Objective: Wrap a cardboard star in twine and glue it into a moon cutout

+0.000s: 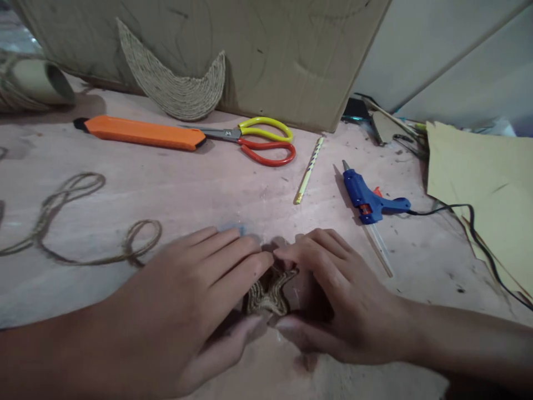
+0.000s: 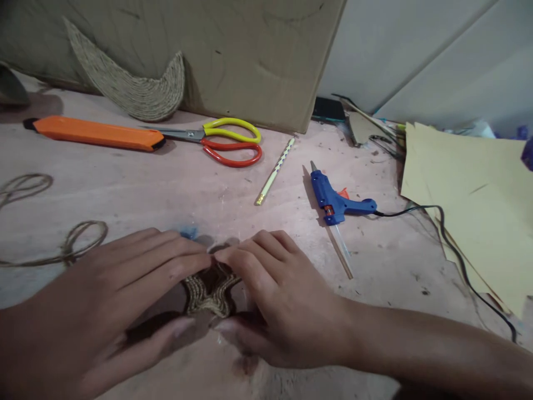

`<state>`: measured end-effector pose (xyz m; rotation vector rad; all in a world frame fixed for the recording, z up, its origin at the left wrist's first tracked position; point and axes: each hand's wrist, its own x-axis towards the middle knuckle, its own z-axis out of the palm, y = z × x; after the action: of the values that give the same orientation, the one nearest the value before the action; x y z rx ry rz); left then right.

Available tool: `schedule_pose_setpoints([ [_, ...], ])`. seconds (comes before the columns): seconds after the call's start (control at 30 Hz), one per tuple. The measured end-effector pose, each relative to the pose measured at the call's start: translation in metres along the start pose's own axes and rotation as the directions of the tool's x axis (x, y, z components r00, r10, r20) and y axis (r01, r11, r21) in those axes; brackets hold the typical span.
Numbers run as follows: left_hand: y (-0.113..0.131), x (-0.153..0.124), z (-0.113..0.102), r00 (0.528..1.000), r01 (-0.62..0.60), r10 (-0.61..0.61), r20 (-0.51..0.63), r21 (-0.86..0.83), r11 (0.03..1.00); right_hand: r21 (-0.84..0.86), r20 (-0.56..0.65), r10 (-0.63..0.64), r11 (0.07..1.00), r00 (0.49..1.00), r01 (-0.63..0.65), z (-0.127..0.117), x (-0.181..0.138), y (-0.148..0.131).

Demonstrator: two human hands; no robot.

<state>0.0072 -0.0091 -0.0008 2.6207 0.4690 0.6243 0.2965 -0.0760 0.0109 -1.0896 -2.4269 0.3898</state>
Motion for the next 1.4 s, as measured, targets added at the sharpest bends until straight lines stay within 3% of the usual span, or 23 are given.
schedule_pose_setpoints([
  [0.37, -0.006, -0.003, -0.003, 0.999, 0.011, -0.013, 0.041, 0.052, 0.999, -0.068, -0.054, -0.102, 0.993, 0.993, 0.098, 0.007, -0.005, 0.001],
  [0.6, -0.015, -0.009, -0.009, 0.997, -0.059, 0.060, 0.050, -0.022, 0.998, -0.093, -0.028, -0.102, 0.991, 0.994, 0.099, 0.005, -0.005, -0.001],
  [0.9, -0.024, 0.002, -0.017, 0.974, -0.225, 0.222, 0.056, 0.066, 0.972, -0.142, -0.033, -0.125, 0.983, 0.992, 0.119, 0.006, -0.005, -0.002],
  [1.17, -0.035, 0.005, -0.018, 0.961, -0.271, 0.269, 0.064, 0.026, 0.962, -0.140, -0.094, -0.154, 0.980, 0.984, 0.140, 0.009, -0.006, 0.000],
  [1.4, -0.033, 0.009, -0.021, 0.948, -0.300, 0.294, 0.121, 0.035, 0.953, -0.201, -0.066, -0.138, 0.972, 0.988, 0.123, 0.007, -0.010, -0.003],
])
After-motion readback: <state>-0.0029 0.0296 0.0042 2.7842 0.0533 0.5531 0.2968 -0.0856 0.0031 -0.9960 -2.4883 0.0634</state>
